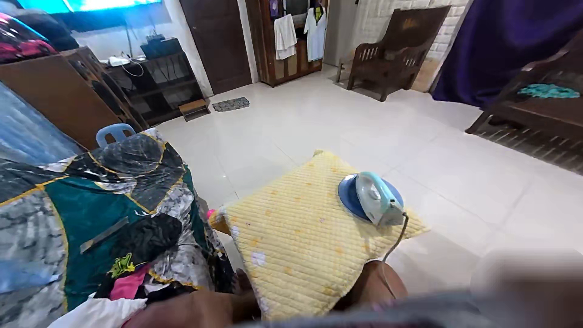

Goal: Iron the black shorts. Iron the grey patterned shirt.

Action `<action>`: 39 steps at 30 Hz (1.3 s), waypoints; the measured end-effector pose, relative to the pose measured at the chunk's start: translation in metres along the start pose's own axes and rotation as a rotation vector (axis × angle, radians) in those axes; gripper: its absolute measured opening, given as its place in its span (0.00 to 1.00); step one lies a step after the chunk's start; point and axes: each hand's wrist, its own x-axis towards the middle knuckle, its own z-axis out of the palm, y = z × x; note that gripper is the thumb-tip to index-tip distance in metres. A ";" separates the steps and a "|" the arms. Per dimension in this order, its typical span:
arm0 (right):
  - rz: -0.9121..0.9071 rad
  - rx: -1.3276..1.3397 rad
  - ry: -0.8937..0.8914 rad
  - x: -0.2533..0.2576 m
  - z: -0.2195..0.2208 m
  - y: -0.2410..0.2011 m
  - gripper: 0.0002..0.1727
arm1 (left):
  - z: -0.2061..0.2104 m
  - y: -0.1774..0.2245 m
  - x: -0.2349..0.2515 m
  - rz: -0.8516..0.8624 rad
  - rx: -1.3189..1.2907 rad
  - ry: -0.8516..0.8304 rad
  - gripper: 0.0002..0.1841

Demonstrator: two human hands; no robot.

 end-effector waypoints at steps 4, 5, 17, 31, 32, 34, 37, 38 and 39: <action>-0.001 -0.104 0.064 0.030 0.035 0.071 0.10 | -0.011 -0.071 0.048 0.010 0.220 0.034 0.11; 0.019 -0.077 0.070 0.032 0.046 0.094 0.10 | -0.010 -0.094 0.059 0.018 0.255 0.062 0.11; 0.761 -0.527 -0.284 0.031 0.194 0.340 0.16 | 0.035 -0.388 0.138 -0.743 0.645 -0.183 0.26; 0.513 -0.795 0.130 -0.034 0.153 0.184 0.15 | 0.161 -0.219 0.038 -0.489 0.749 -0.122 0.22; 0.531 -0.858 0.156 -0.019 0.138 0.188 0.16 | 0.186 -0.212 0.033 -0.447 0.718 -0.203 0.21; 0.692 -0.866 0.126 0.010 0.110 0.203 0.20 | 0.233 -0.207 0.024 -0.406 0.683 -0.369 0.24; 1.063 -0.764 -0.064 0.038 0.084 0.242 0.31 | 0.280 -0.210 0.015 -0.450 0.714 -0.541 0.33; 1.170 -0.710 -0.167 0.047 0.077 0.255 0.35 | 0.287 -0.207 0.016 -0.446 0.717 -0.532 0.36; 1.249 -0.664 -0.280 0.053 0.073 0.267 0.38 | 0.293 -0.200 0.016 -0.423 0.716 -0.507 0.39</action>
